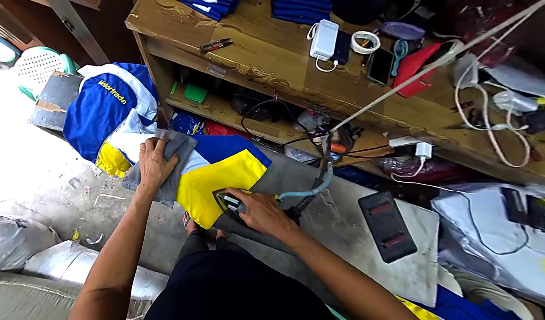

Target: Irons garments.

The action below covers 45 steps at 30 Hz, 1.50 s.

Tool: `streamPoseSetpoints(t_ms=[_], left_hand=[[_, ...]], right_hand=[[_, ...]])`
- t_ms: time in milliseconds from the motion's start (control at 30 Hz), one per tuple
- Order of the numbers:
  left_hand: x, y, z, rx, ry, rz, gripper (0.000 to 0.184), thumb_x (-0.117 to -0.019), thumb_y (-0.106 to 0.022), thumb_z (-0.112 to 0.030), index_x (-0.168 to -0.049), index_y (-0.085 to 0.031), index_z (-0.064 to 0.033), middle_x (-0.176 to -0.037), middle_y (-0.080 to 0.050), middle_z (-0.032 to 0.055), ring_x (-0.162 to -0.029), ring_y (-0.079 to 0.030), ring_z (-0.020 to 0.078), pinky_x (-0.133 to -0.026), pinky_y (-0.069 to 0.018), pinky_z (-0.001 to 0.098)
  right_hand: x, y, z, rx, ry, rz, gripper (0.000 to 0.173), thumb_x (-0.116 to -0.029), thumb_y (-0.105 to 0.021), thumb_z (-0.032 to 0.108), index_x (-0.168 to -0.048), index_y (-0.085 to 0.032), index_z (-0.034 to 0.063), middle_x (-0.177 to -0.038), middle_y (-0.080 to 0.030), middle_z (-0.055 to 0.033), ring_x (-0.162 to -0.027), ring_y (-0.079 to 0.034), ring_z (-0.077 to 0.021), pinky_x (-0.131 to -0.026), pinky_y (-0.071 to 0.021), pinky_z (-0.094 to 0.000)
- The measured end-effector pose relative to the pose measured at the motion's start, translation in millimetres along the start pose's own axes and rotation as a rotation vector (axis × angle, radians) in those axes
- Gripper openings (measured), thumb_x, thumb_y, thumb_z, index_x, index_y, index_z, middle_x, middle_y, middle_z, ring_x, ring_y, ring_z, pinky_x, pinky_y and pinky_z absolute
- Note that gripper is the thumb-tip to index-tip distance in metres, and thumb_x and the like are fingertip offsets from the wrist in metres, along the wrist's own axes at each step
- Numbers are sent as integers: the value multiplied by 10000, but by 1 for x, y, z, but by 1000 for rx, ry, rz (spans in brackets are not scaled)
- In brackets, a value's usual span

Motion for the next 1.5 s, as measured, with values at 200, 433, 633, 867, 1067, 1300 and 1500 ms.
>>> streamPoseSetpoints(t_ms=[200,433,633,867,1067,1300,1500], left_hand=[[3,5,-15,-3,56,-50,596,-882,-731,-378,-1406,-596,-129,-1497,-472,249,-1373,-426,499,-1040,-384,692],[110,-34,-109,55,-377,95,350,-978,-617,-360,-1180,-751,-107,-1210,-696,169,-1152,-624,408,-949,-515,577],[202,-79,-118,-17,-539,208,424,-975,-582,-389,-1337,-683,-194,-1277,-687,97,-1171,-640,345,-954,-535,521],[220,-83,-101,-39,-528,162,434,-1017,-486,-341,-1418,-619,-244,-1378,-646,38,-1274,-593,282,-1024,-509,459],[221,-85,-99,-35,-509,167,431,-1025,-485,-339,-1431,-608,-264,-1391,-637,22,-1270,-590,272,-1016,-507,449],[219,-81,-100,-26,-515,162,420,-1012,-494,-349,-1392,-644,-252,-1365,-657,16,-1247,-610,277,-981,-530,460],[210,-78,-101,-27,-556,156,405,-1009,-499,-381,-1353,-676,-262,-1304,-689,5,-1191,-637,253,-970,-532,433]], right_hand=[[43,-6,-64,-69,-65,-68,633,-932,-639,258,-1532,-458,348,-968,-731,-180,-852,-706,-415,-737,-537,-609],[30,49,-90,-268,-68,-258,680,-940,-559,690,-1458,-564,251,-1112,-733,-127,-997,-712,-297,-869,-555,-552],[-48,83,-83,-116,-36,-334,550,-996,-541,608,-1418,-598,259,-1009,-740,-130,-911,-717,-343,-784,-555,-602],[-57,71,-64,114,213,-96,527,-917,-710,396,-1426,-574,389,-951,-736,-116,-856,-705,-332,-737,-543,-575],[-70,83,-56,5,-10,-245,488,-946,-671,264,-1425,-583,300,-938,-733,-150,-851,-710,-364,-733,-552,-589],[-58,85,-87,-228,-289,-377,599,-921,-735,272,-1482,-527,238,-1114,-722,-193,-1013,-697,-405,-845,-537,-641],[-9,68,-139,-321,-495,-401,655,-925,-735,329,-1521,-495,203,-1244,-686,-209,-1150,-659,-399,-976,-500,-611]])
Point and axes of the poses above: each hand's wrist, its own x-axis away from the middle knuckle, its own y-axis out of the back of the hand, z = x × y, the point moved 7 cm from there along -x, towards the middle knuckle
